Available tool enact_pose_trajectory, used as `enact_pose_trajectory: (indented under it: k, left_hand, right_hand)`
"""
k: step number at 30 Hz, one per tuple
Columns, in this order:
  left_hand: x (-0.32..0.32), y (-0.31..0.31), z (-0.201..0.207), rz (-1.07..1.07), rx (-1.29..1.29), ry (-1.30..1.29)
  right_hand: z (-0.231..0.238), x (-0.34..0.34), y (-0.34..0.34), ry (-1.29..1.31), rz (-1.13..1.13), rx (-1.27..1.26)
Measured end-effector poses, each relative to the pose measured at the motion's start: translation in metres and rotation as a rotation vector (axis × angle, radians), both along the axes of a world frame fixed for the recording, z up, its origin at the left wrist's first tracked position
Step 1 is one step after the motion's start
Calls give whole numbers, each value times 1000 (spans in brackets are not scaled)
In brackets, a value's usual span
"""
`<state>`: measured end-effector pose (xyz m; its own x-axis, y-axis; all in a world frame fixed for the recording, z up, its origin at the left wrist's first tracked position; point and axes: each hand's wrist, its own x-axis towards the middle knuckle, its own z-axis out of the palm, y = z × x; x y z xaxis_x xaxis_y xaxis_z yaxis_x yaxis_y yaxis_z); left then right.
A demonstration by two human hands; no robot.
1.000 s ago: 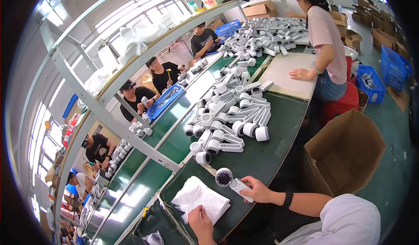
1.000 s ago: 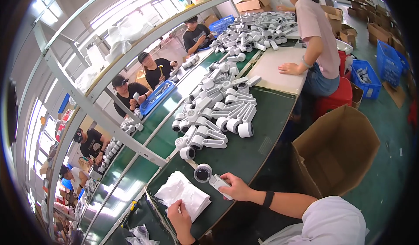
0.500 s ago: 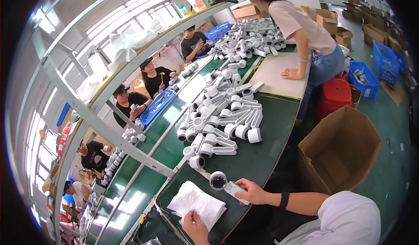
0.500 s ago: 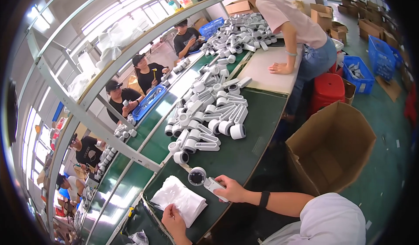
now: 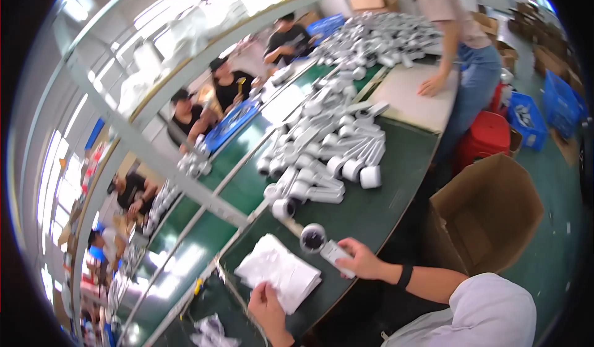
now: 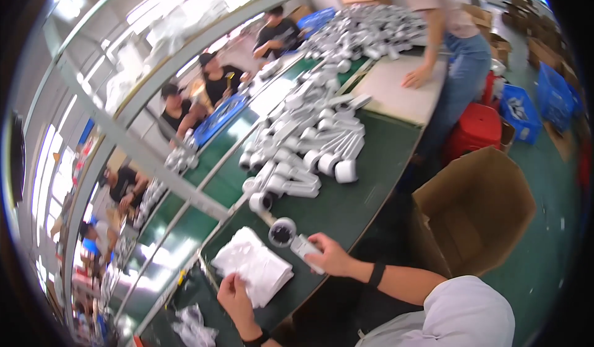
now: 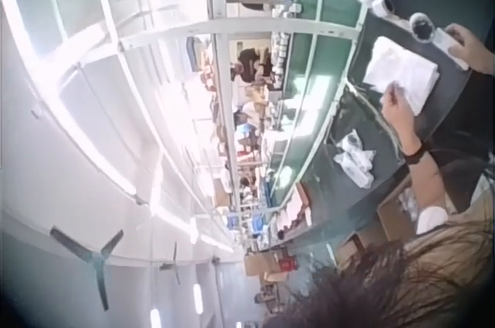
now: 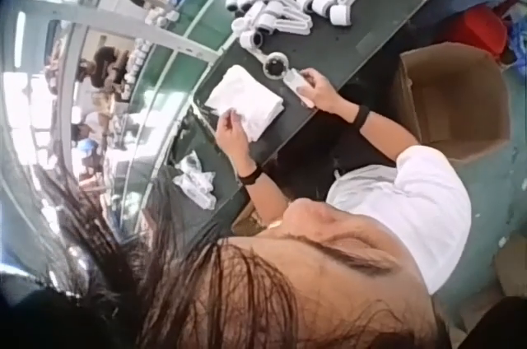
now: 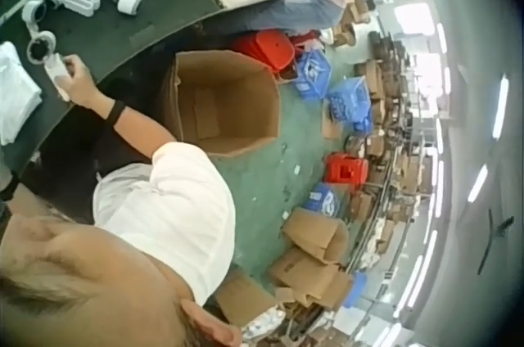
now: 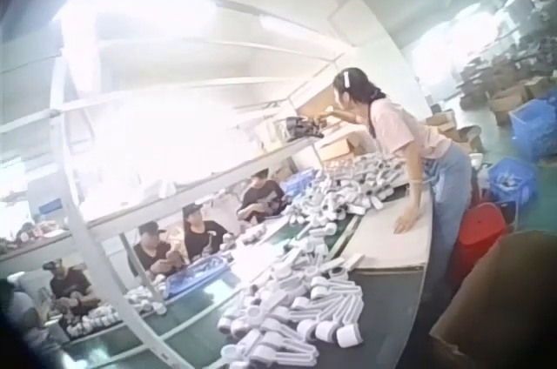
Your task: The person picks up a handheld fan, slides it into a plastic bag by hand, and places the bagged fan into a cardboard box. This process is repeated for several fans.
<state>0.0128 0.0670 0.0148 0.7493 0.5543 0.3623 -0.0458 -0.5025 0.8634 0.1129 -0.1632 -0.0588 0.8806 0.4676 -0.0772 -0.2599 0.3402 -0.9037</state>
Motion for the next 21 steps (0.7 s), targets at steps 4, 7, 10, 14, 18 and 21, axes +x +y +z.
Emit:
enact_pose_trajectory:
  k: [4, 7, 10, 14, 18, 21]
  left_hand:
    - [7, -9, 10, 7, -131, -35]
    - [6, -2, 2, -86, -321, -73]
    - [3, -9, 6, -97, -466, -109]
    - [2, -25, 3, -144, -556, -98]
    - [2, -50, 1, -216, -697, -73]
    - [2, -64, -6, -265, -727, -76]
  right_hand:
    - [0, 2, -8, -11, -51, 35]
    - [0, 4, -8, -28, -15, 32]
    - [4, 3, -7, -17, 12, 76]
    - [18, -8, -6, 16, -11, 171]
    - [38, -27, -1, -64, 95, 93]
    - [61, -44, 20, -136, -55, 49]
